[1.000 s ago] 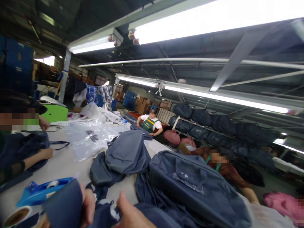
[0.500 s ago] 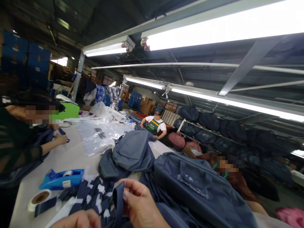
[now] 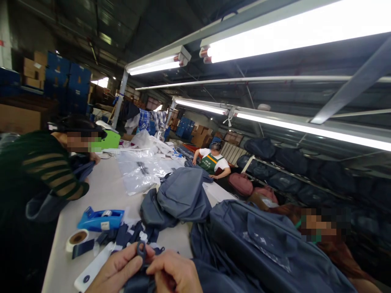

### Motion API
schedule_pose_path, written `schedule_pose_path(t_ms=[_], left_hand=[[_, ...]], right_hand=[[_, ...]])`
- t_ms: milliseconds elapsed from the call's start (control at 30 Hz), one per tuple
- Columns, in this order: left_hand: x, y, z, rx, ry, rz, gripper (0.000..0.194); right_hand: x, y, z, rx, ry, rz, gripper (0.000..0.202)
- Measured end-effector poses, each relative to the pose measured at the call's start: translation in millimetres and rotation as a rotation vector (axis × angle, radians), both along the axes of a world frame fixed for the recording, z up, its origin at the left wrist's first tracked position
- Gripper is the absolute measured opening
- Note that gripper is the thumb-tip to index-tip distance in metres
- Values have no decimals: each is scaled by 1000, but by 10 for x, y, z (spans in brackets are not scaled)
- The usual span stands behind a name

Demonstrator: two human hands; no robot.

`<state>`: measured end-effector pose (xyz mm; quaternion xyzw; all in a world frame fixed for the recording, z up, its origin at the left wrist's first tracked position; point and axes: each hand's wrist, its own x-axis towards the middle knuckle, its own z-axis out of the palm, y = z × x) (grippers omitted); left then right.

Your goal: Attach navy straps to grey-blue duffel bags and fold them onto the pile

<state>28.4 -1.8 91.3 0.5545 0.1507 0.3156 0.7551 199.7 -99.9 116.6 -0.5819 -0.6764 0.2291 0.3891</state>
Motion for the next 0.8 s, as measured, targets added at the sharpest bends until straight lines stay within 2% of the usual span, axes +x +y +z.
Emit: schedule_pose_path(t_ms=[100, 167, 233, 300, 400, 500, 600, 667, 800], left_hand=[[7, -7, 56, -56, -33, -72, 44], [10, -2, 89, -126, -29, -182, 46], [6, 15, 95, -164, -25, -319, 48], [-5, 42, 77, -184, -55, -420, 43], [-18, 81, 31, -248, -109, -489, 34], [-6, 76, 0, -359, -126, -535, 31], [14, 24, 1, -437, -88, -530, 21], [4, 0, 25, -411, -27, -510, 20], [-66, 45, 86, -73, 110, -448, 23]], right_hand=[[-41, 20, 112, -55, 171, -152, 23], [-73, 60, 214, 8, 137, -169, 26], [-96, 97, 311, 13, 78, -99, 29], [-105, 114, 392, -69, 106, -14, 28], [-95, 101, 471, -117, 97, 80, 24], [-78, 79, 484, -13, -46, 149, 25], [-68, 69, 447, 104, -182, 168, 18], [-65, 64, 417, 152, -296, 194, 21], [-63, 47, 377, 180, -437, 240, 27]])
